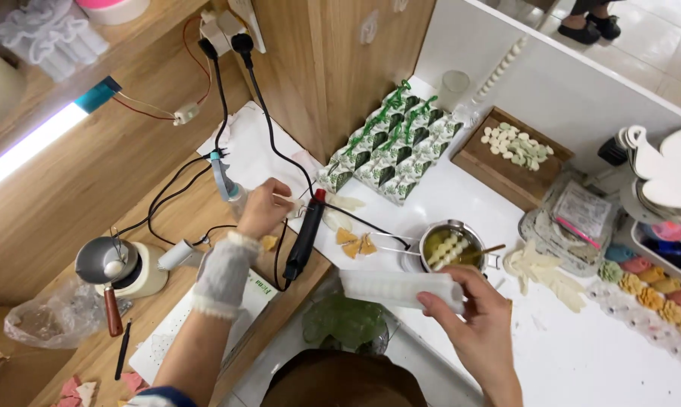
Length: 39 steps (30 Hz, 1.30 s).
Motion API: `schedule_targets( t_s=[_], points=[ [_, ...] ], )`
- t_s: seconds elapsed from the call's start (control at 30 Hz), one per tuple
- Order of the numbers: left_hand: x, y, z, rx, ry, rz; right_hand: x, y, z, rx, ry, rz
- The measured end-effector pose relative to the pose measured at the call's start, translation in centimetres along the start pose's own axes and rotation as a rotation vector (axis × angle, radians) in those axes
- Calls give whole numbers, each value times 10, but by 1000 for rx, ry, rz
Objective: The person is preparing a candle mold, melting wax, and preparing the wick in a studio environment.
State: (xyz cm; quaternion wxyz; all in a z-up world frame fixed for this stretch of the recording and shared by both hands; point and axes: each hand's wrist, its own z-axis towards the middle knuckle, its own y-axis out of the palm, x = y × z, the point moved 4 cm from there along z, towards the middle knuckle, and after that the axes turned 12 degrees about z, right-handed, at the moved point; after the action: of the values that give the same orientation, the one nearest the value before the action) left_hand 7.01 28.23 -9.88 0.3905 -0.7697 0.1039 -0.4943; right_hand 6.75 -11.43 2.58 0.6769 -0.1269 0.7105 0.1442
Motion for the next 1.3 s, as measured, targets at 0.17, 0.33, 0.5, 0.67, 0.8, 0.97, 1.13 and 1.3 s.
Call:
schedule_targets(
  t_s=[0.17,0.33,0.5,0.67,0.8,0.97,1.13,1.3],
  points=[
    [-177,121,202,-12,-232,284,2,-64,14,137,-92,32],
    [-123,125,192,85,-583,248,52,-162,-12,286,-147,-87],
    [-124,137,209,153,-361,355,90,-216,-60,435,33,-193],
    [-114,104,173,361,-370,165,43,-177,-68,523,32,-338],
    [-112,82,91,577,-3,100,16,-132,-62,561,-141,-231],
    [-49,70,-18,401,31,58,6,-122,-60,476,-321,-154],
    [36,44,-72,224,119,-88,2,-136,-75,515,-364,-160],
    [109,54,-74,32,441,-278,18,-186,-120,502,-476,74]
  ],
)
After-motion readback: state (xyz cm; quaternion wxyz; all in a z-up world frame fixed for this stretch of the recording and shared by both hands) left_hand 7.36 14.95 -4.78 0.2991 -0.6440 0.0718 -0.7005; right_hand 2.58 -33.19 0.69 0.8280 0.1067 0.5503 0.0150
